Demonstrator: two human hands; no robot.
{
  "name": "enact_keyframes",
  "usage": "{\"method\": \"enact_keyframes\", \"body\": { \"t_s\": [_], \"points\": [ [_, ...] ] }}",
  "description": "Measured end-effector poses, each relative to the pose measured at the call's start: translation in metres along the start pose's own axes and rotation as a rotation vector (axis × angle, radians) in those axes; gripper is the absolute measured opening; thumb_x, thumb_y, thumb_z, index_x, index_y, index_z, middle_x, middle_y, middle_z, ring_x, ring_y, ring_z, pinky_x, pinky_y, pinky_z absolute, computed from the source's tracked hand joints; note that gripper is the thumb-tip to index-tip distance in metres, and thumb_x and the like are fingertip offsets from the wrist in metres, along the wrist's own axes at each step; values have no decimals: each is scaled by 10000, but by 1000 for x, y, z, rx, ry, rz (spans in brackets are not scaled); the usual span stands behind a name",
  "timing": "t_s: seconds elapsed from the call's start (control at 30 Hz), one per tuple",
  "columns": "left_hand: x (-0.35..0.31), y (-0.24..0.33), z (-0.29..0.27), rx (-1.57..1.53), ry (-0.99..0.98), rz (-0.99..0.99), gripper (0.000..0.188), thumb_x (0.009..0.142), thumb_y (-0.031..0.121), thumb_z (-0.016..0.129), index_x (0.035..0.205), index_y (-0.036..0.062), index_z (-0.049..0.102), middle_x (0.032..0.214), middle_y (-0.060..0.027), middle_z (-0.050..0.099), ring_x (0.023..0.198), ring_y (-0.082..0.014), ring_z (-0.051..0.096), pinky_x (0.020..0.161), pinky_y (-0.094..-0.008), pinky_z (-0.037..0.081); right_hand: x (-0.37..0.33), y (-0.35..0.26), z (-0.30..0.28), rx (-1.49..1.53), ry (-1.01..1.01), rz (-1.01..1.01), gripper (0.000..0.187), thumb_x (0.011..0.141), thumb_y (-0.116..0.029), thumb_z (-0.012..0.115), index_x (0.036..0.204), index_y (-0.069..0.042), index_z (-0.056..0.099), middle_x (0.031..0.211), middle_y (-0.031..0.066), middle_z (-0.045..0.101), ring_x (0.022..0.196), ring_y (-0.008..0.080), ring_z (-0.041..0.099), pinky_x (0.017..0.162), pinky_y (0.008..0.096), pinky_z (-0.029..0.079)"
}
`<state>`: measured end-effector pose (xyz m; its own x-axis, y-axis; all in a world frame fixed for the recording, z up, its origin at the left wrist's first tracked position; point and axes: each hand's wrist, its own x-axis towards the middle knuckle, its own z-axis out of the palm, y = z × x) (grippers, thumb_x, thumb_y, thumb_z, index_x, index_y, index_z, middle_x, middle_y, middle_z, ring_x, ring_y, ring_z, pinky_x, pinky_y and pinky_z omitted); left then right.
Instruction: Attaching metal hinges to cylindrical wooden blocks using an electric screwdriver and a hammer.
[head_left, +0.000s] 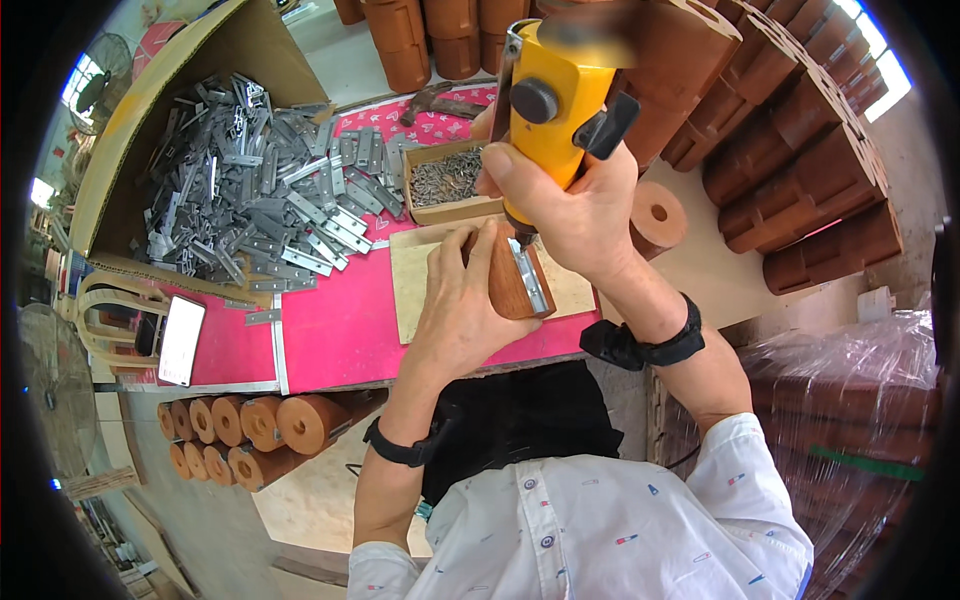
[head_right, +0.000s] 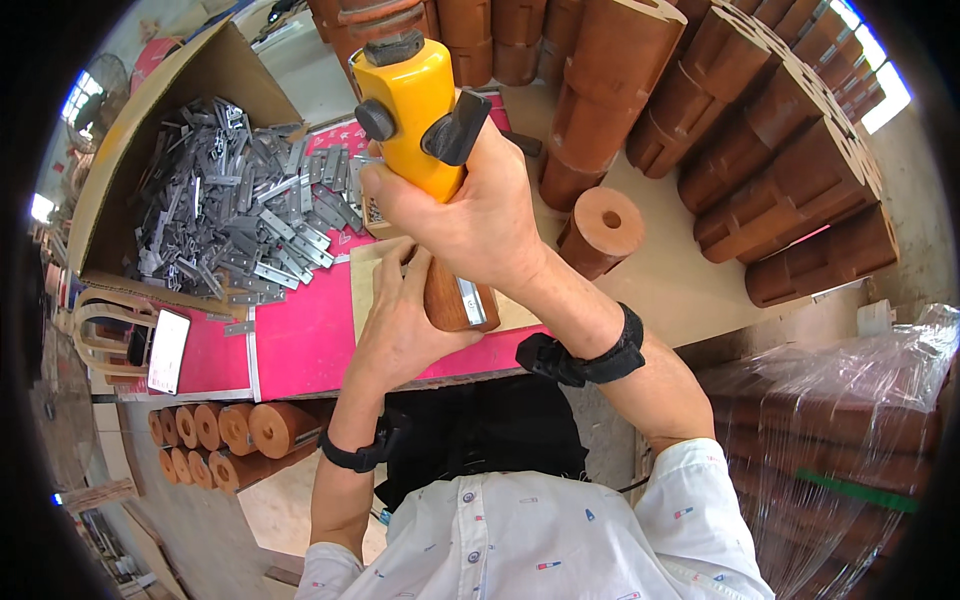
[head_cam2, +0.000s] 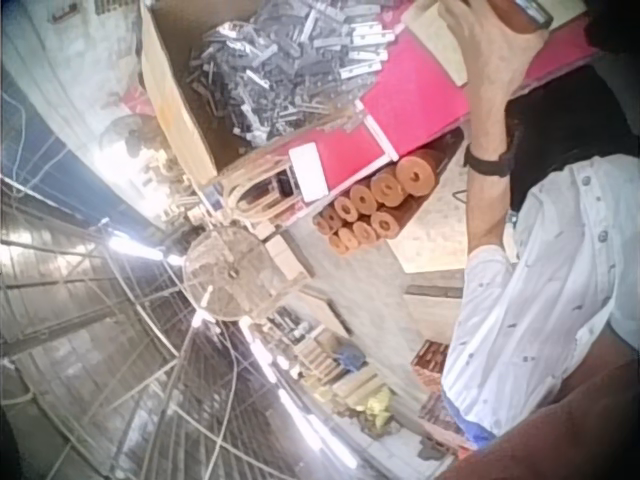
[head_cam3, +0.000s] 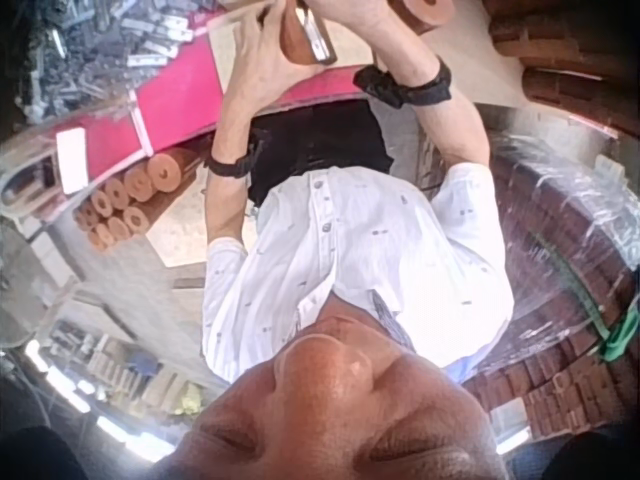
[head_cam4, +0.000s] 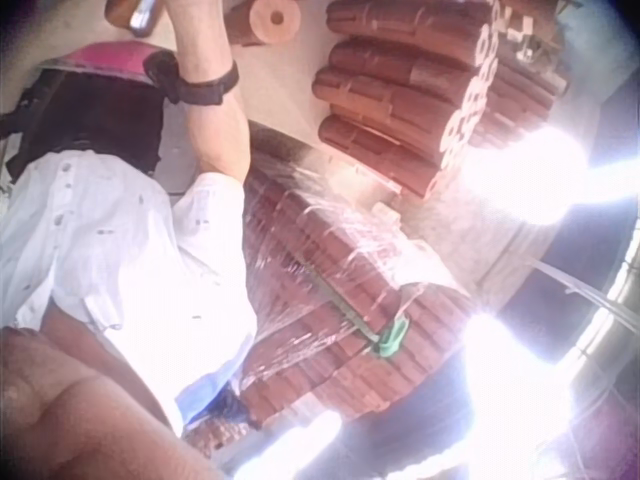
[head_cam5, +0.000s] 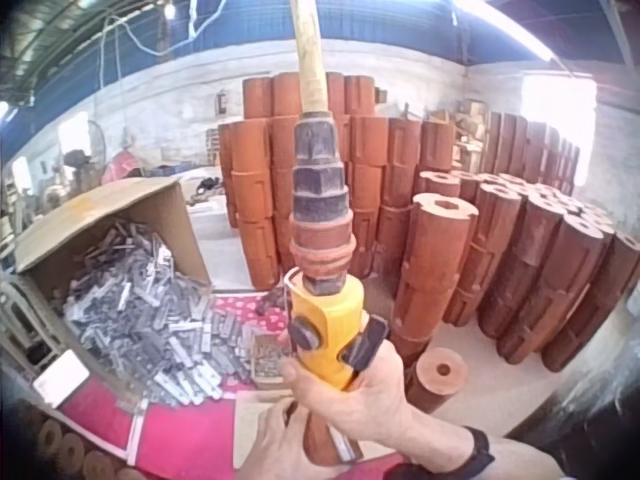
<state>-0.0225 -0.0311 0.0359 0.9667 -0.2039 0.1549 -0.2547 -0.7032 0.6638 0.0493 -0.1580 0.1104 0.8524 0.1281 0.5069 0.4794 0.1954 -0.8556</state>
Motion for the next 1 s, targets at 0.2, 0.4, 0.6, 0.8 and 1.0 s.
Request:
{"method": "enact_keyframes", "body": {
  "t_s": [0.2, 0.4, 0.6, 0.8, 1.0],
  "points": [
    [2, 2, -2, -9, -28, -13, 1037, 597, 308, 873, 1422, -6, 329, 1361, -240, 343, 1266, -419, 362, 1060, -495, 353, 0, 2, -1, -11, 8, -8, 308, 784, -121, 758, 1031, -23, 603, 882, 28, 666, 781, 95, 610, 727, 264, 508],
    [2, 2, -2, 4, -19, 7, 1027, 595, 303, 871, 1416, -3, 335, 1354, -234, 351, 1264, -415, 359, 1064, -497, 346, -2, 2, 0, -8, -6, 13, 327, 785, -125, 758, 1049, -23, 595, 888, 29, 662, 784, 92, 606, 731, 264, 509],
    [3, 1, -2, 11, -21, 10, 1019, 592, 294, 869, 1407, -11, 340, 1354, -232, 349, 1256, -421, 363, 1057, -501, 352, -3, 3, 0, -19, -1, 10, 340, 784, -130, 758, 1059, -22, 589, 895, 29, 659, 786, 93, 605, 733, 265, 510],
    [0, 0, 1, 25, 1, 12, 1038, 581, 280, 875, 1415, -13, 330, 1355, -236, 343, 1232, -438, 380, 1032, -503, 384, -7, 3, 0, -17, 15, 18, 338, 768, -111, 752, 1048, -23, 585, 892, 34, 653, 782, 108, 607, 738, 274, 508],
    [-4, -1, 6, 42, 29, 18, 1063, 569, 255, 880, 1440, 17, 317, 1359, -225, 339, 1229, -434, 381, 1030, -504, 389, -11, 5, -7, -67, -50, -118, 325, 799, -35, 686, 1093, 4, 554, 996, 85, 640, 787, 124, 620, 725, 273, 525]
  ]
}}
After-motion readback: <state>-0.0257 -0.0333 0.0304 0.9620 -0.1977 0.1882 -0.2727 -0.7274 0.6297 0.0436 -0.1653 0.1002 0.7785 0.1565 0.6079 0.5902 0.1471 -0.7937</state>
